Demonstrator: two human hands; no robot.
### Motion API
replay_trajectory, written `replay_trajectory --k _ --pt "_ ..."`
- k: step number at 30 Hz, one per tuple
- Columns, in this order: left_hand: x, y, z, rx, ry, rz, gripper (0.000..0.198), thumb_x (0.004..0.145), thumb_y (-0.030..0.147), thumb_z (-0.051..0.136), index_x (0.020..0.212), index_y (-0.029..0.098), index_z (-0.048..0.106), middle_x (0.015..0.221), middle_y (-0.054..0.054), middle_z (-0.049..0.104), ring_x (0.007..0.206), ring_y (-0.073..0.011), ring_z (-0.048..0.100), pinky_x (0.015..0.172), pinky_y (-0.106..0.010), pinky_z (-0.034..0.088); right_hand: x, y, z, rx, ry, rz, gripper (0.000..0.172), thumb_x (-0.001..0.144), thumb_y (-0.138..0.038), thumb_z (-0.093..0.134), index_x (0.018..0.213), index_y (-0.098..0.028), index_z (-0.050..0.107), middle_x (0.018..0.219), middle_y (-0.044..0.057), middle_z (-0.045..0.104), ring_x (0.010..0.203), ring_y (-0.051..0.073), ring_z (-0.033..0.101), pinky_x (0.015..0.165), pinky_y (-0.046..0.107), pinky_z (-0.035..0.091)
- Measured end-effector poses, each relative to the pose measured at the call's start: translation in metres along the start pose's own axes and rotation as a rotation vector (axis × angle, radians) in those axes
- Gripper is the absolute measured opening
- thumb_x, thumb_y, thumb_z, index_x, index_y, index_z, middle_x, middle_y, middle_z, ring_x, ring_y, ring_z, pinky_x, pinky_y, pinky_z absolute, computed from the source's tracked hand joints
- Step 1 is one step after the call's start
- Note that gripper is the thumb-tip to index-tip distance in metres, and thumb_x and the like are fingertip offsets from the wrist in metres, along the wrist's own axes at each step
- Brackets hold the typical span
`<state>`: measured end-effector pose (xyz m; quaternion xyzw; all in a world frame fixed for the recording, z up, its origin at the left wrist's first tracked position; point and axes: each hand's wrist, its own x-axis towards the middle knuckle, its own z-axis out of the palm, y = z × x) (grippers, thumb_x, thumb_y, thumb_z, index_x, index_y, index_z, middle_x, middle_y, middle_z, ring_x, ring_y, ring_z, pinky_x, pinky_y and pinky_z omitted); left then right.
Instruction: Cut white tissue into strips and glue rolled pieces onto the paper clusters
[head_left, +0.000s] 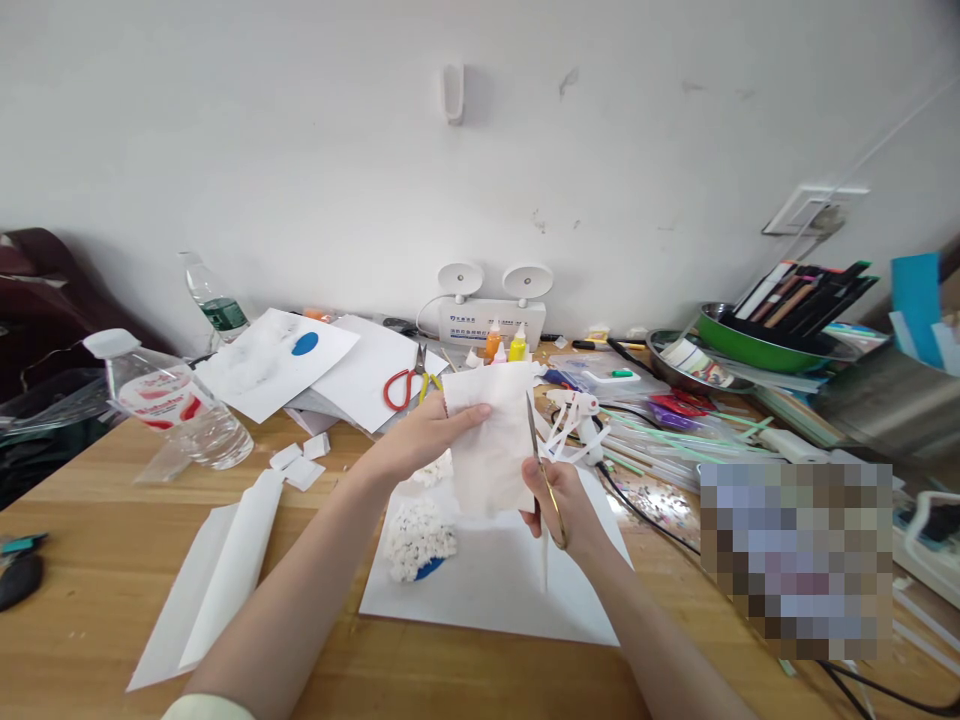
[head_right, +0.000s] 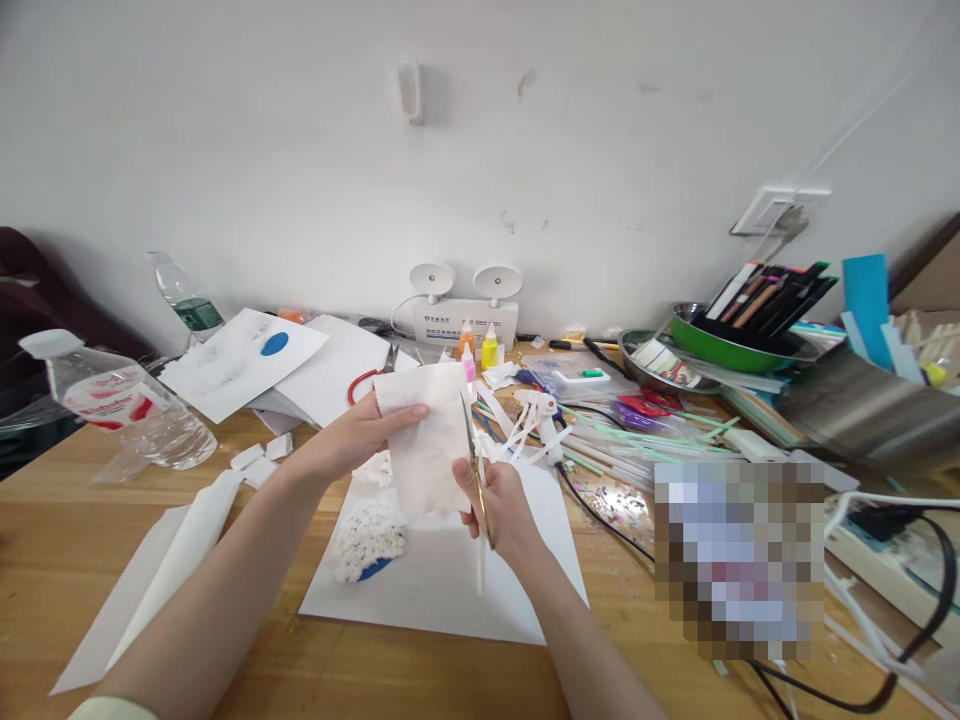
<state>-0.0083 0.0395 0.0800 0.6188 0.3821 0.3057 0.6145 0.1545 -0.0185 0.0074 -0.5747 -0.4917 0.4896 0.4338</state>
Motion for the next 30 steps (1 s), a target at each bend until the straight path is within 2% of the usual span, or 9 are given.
replay_trajectory --k 7,14,20,24,30 --pt "0.0 -0.0018 0.0001 0.007 0.009 0.0 0.041 0.073 0.045 0.058 0.105 0.019 0.058 0.099 -0.008 0.065 0.088 -0.0238 0.059 0.068 -0.032 0.045 0.0022 0.0063 -0.0009 0.072 0.023 0.012 0.058 0.056 -0.077 0.048 0.053 -0.02 0.033 0.034 -0.009 0.03 0.024 0.006 0.038 0.025 0.018 0.032" --pt "-0.0001 -0.0009 -0.0003 0.008 0.003 0.005 0.039 0.074 0.044 0.058 0.104 0.019 0.057 0.099 -0.008 0.064 0.091 -0.024 0.058 0.07 -0.032 0.045 0.0023 0.0049 -0.0004 0.077 0.008 0.018 0.057 0.057 -0.074 0.05 0.052 -0.02 0.032 0.03 -0.009 0.031 0.023 0.005 0.036 0.025 0.017 0.029" --pt "0.0003 -0.001 -0.0011 0.013 -0.005 0.01 0.038 0.074 0.043 0.058 0.103 0.018 0.058 0.098 -0.008 0.064 0.091 -0.0242 0.058 0.071 -0.033 0.045 0.0023 0.0051 -0.0012 0.081 -0.033 0.01 0.053 0.06 -0.069 0.052 0.053 -0.019 0.038 0.031 -0.006 0.04 0.023 0.006 0.035 0.024 0.017 0.025" --pt "0.0008 0.0007 -0.0006 0.02 0.044 0.02 0.04 0.073 0.043 0.059 0.104 0.018 0.058 0.098 -0.008 0.065 0.091 -0.0245 0.059 0.073 -0.033 0.046 0.0033 0.0089 -0.0017 0.111 -0.052 0.028 0.051 0.06 -0.067 0.055 0.054 -0.018 0.041 0.032 -0.005 0.042 0.024 0.006 0.036 0.025 0.017 0.024" --pt "0.0003 0.0035 0.0 0.026 0.069 0.037 0.041 0.074 0.047 0.056 0.099 0.014 0.06 0.099 -0.011 0.065 0.09 -0.0258 0.06 0.074 -0.035 0.046 -0.0006 0.0068 -0.0014 0.016 -0.062 -0.067 0.058 0.068 -0.071 0.043 0.045 -0.019 0.035 0.031 -0.003 0.041 0.023 0.005 0.034 0.027 0.018 0.022"
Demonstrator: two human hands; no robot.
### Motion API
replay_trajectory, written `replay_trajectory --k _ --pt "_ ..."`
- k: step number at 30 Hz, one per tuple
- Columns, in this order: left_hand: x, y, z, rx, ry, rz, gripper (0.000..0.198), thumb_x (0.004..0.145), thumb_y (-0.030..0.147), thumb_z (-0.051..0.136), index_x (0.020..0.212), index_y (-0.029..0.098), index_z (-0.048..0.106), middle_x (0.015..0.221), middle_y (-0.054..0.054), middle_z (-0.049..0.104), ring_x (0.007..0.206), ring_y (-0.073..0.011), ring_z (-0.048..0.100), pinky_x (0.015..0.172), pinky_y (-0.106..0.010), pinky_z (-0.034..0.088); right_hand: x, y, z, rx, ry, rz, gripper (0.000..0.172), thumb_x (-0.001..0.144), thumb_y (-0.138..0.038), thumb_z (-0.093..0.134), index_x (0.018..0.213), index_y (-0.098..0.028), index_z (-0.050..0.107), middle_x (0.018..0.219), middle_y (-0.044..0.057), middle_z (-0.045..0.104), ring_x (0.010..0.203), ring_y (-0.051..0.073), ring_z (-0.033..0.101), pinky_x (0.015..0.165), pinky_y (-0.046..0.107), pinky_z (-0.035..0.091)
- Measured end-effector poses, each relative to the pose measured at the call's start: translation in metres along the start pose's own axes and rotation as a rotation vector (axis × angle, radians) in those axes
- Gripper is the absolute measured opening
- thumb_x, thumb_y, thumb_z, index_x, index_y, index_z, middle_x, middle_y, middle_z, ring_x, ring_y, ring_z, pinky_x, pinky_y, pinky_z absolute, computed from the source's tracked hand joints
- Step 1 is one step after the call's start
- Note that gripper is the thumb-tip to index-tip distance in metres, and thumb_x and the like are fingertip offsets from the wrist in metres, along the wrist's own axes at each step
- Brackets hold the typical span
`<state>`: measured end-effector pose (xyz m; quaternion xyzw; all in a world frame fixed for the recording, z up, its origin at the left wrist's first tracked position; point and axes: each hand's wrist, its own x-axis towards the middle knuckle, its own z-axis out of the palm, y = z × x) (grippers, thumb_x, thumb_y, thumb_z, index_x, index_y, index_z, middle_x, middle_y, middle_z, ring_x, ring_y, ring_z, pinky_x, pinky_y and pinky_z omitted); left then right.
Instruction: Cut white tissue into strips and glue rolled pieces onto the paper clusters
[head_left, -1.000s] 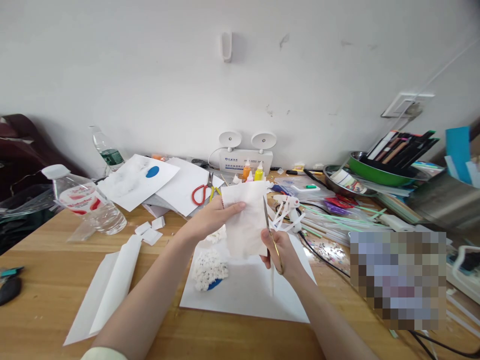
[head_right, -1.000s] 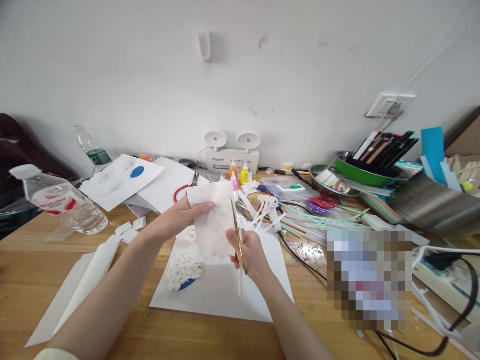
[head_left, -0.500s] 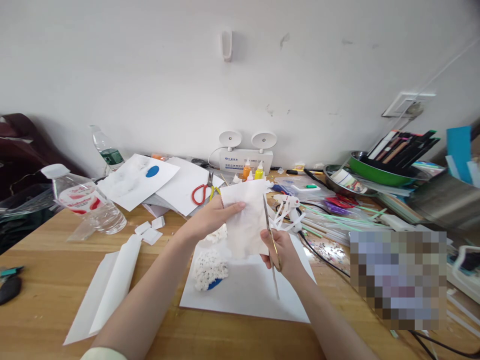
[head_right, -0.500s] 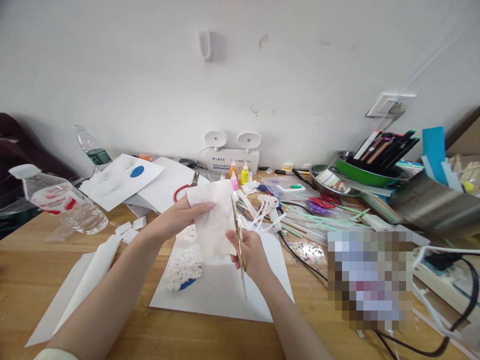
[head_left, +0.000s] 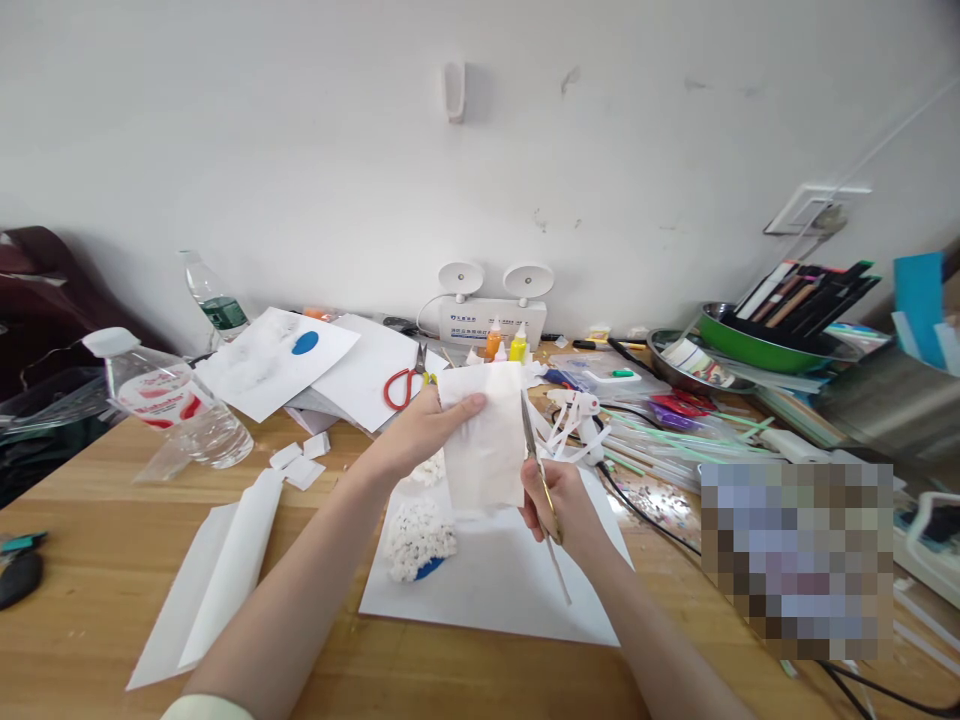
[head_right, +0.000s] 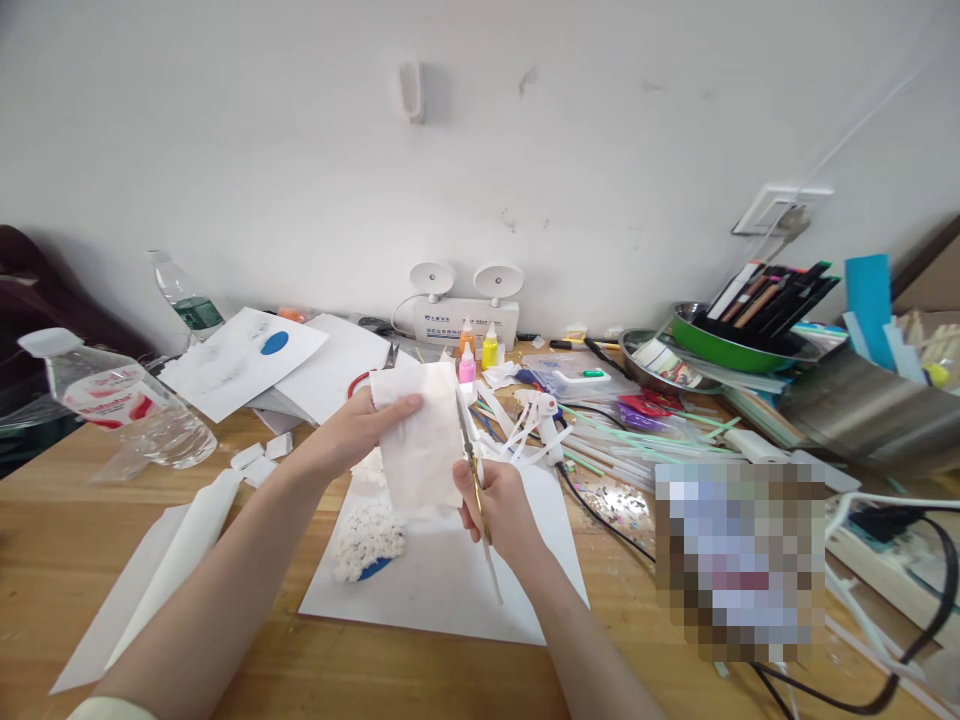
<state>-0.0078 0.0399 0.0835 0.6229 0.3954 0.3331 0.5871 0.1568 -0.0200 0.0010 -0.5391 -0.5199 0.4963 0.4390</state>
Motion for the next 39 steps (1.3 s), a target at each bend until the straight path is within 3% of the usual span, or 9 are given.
replay_trajectory --k 6,18,39 --pt "-0.0016 -0.0017 0.0028 -0.002 -0.043 -0.028 0.042 0.072 0.047 0.057 0.1 0.015 0.06 0.097 -0.01 0.066 0.088 -0.026 0.061 0.072 -0.035 0.047 -0.001 -0.0024 -0.0006 -0.044 0.013 -0.058 0.061 0.068 -0.074 0.035 0.043 -0.019 0.037 0.033 -0.001 0.044 0.026 0.006 0.038 0.029 0.019 0.026" --pt "-0.004 0.0007 0.0095 0.017 -0.132 -0.044 0.037 0.074 0.046 0.055 0.095 0.016 0.06 0.092 -0.009 0.066 0.087 -0.0252 0.061 0.07 -0.035 0.048 0.0018 0.001 -0.0026 -0.036 0.087 -0.022 0.061 0.067 -0.073 0.04 0.041 -0.018 0.039 0.032 -0.001 0.043 0.025 0.007 0.039 0.029 0.02 0.027" --pt "-0.0036 0.002 0.0082 0.024 -0.123 -0.062 0.034 0.075 0.045 0.055 0.092 0.016 0.06 0.094 -0.009 0.065 0.093 -0.0273 0.059 0.074 -0.037 0.047 0.0055 0.0045 -0.0008 -0.01 0.126 0.037 0.055 0.065 -0.07 0.047 0.048 -0.019 0.038 0.029 -0.004 0.04 0.021 0.006 0.035 0.024 0.017 0.024"
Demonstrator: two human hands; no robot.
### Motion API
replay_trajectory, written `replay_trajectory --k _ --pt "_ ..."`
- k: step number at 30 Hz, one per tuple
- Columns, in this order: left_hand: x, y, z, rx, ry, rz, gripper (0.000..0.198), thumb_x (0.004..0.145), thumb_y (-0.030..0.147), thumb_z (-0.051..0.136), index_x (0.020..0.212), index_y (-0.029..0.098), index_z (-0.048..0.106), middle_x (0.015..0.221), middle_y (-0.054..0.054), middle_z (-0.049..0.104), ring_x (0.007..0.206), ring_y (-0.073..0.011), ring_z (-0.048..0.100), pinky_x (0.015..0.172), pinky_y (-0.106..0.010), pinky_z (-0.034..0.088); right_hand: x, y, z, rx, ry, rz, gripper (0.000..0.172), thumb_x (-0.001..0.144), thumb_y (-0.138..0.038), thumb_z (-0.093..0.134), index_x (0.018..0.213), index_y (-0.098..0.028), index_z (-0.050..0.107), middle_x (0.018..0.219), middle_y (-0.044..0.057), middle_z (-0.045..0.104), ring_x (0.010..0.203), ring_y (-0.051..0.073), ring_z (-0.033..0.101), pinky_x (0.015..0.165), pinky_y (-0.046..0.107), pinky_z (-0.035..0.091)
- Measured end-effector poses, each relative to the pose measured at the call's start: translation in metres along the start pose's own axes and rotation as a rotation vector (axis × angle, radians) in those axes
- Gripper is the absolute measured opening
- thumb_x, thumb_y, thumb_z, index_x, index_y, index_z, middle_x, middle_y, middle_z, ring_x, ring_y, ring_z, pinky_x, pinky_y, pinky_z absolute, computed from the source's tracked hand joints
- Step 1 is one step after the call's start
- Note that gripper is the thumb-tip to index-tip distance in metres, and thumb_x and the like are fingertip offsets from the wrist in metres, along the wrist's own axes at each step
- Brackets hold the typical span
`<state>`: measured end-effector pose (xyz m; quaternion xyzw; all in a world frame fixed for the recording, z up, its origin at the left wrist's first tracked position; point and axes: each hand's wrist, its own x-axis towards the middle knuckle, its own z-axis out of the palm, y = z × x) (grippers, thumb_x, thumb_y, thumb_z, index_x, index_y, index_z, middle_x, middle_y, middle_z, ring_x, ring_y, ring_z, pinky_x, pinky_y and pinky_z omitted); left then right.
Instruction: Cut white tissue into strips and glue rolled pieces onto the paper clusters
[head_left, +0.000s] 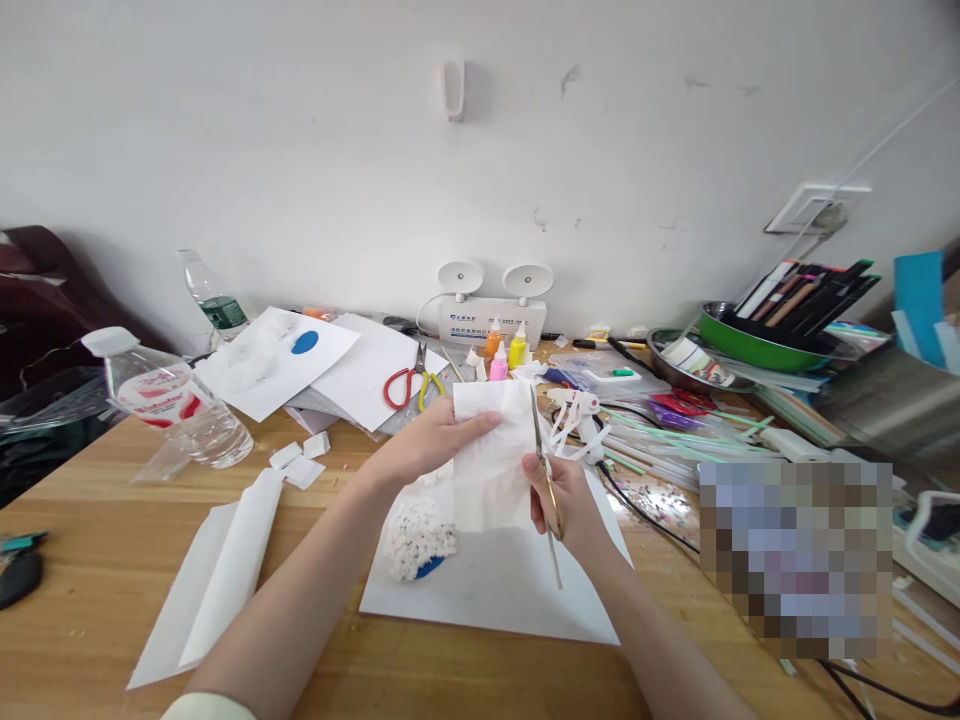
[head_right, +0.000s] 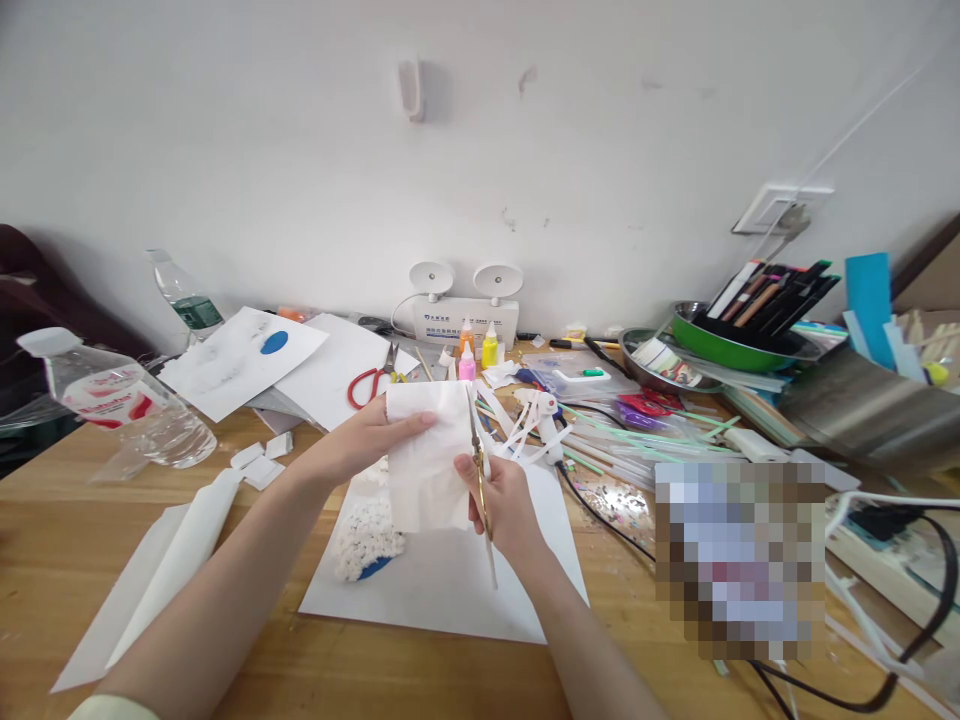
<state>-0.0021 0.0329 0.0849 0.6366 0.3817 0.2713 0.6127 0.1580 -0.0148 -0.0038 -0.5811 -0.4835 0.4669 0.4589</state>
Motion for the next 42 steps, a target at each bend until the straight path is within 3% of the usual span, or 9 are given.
replay_trajectory --k 19,26,37,42 --pt "0.001 -0.003 -0.003 0.033 0.01 0.008 0.034 0.076 0.045 0.055 0.093 0.016 0.06 0.095 -0.009 0.065 0.089 -0.0245 0.06 0.073 -0.035 0.047 -0.004 -0.006 -0.001 0.005 -0.04 -0.02 0.058 0.068 -0.069 0.045 0.041 -0.018 0.036 0.03 -0.003 0.041 0.022 0.005 0.036 0.026 0.017 0.024" --pt "0.001 -0.004 -0.002 0.013 -0.046 0.026 0.033 0.076 0.043 0.054 0.094 0.016 0.059 0.095 -0.009 0.065 0.091 -0.0256 0.06 0.072 -0.035 0.048 -0.006 -0.009 -0.003 -0.043 -0.051 -0.05 0.068 0.066 -0.077 0.033 0.034 -0.017 0.039 0.028 0.001 0.04 0.023 0.006 0.036 0.028 0.02 0.027" --pt "0.0 -0.002 -0.001 0.038 -0.106 0.022 0.03 0.076 0.042 0.055 0.089 0.017 0.062 0.091 -0.006 0.066 0.082 -0.0204 0.062 0.067 -0.029 0.048 -0.005 -0.014 -0.002 0.013 -0.039 -0.005 0.065 0.06 -0.079 0.038 0.035 -0.019 0.035 0.025 -0.002 0.034 0.021 0.005 0.03 0.025 0.02 0.023" --pt "0.001 -0.003 -0.002 0.027 -0.103 0.018 0.032 0.076 0.042 0.055 0.093 0.016 0.06 0.091 -0.007 0.066 0.086 -0.0222 0.061 0.069 -0.031 0.049 -0.004 -0.014 -0.002 -0.003 -0.03 -0.003 0.065 0.062 -0.077 0.04 0.034 -0.019 0.034 0.024 -0.002 0.034 0.02 0.005 0.03 0.025 0.019 0.021"
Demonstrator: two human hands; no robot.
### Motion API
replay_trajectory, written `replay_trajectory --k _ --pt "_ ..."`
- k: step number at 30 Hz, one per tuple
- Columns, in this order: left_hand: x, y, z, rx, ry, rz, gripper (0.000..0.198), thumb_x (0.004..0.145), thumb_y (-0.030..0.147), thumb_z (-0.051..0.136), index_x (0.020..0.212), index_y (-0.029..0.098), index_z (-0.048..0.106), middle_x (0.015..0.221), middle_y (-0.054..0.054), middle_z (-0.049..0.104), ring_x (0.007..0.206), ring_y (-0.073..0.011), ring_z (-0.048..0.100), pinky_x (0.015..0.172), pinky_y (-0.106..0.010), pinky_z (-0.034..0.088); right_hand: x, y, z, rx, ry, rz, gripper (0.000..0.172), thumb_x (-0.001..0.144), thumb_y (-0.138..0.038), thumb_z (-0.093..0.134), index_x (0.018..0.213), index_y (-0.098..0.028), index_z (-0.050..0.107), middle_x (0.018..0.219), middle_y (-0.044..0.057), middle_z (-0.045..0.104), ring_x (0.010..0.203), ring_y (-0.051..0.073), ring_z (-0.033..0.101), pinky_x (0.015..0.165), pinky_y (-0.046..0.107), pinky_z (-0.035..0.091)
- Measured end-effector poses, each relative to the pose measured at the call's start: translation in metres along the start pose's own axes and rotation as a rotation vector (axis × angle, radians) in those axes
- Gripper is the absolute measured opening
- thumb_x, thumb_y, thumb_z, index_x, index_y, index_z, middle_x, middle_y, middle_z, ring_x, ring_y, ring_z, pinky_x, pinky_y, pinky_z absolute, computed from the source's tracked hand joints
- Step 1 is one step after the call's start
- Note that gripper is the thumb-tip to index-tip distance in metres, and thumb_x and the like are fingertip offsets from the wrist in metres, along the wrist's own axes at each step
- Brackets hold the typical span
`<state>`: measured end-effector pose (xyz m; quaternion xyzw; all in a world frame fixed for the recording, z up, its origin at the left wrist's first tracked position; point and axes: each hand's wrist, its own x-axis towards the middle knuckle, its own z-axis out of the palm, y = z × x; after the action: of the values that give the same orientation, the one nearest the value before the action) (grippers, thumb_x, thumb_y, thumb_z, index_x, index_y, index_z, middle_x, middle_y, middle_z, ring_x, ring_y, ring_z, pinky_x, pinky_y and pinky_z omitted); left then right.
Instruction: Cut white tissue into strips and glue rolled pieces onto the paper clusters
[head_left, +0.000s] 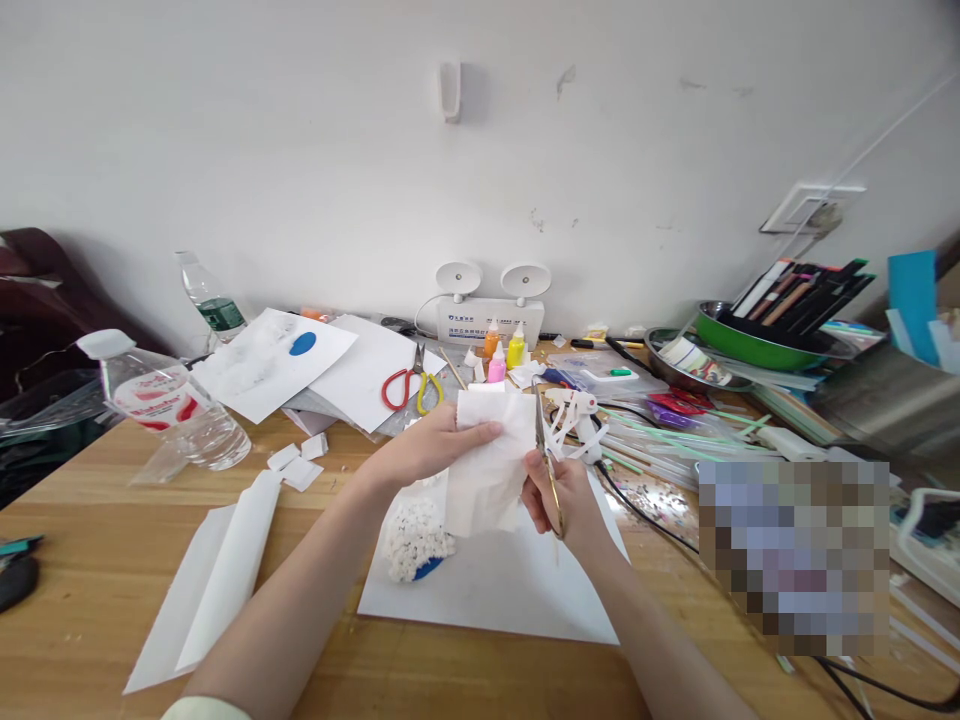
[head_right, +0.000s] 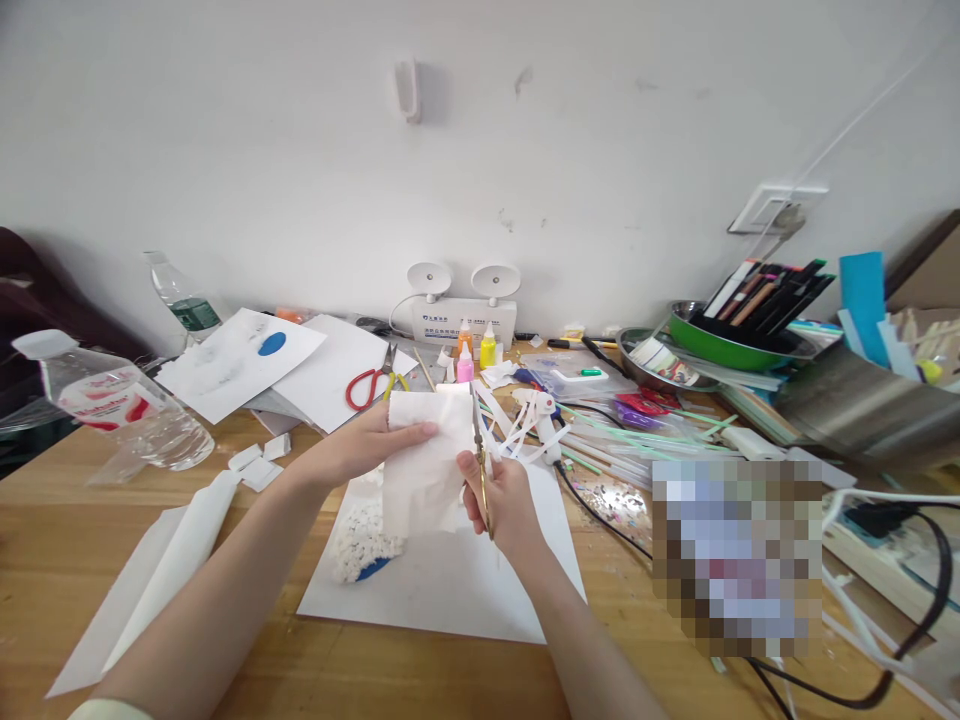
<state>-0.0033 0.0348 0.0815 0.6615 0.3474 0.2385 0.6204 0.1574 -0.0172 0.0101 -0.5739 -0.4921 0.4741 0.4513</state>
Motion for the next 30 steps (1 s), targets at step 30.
replay_trajectory --k 30 --pt "-0.011 0.017 -0.04 -0.417 0.577 0.196 0.026 0.075 0.027 0.06 0.098 0.016 0.061 0.096 -0.006 0.067 0.089 -0.0194 0.063 0.074 -0.026 0.052 0.002 0.01 -0.005 0.009 -0.2 -0.064 0.051 0.07 -0.065 0.048 0.067 -0.014 0.052 0.045 -0.004 0.046 0.034 0.007 0.039 0.034 0.02 0.028"
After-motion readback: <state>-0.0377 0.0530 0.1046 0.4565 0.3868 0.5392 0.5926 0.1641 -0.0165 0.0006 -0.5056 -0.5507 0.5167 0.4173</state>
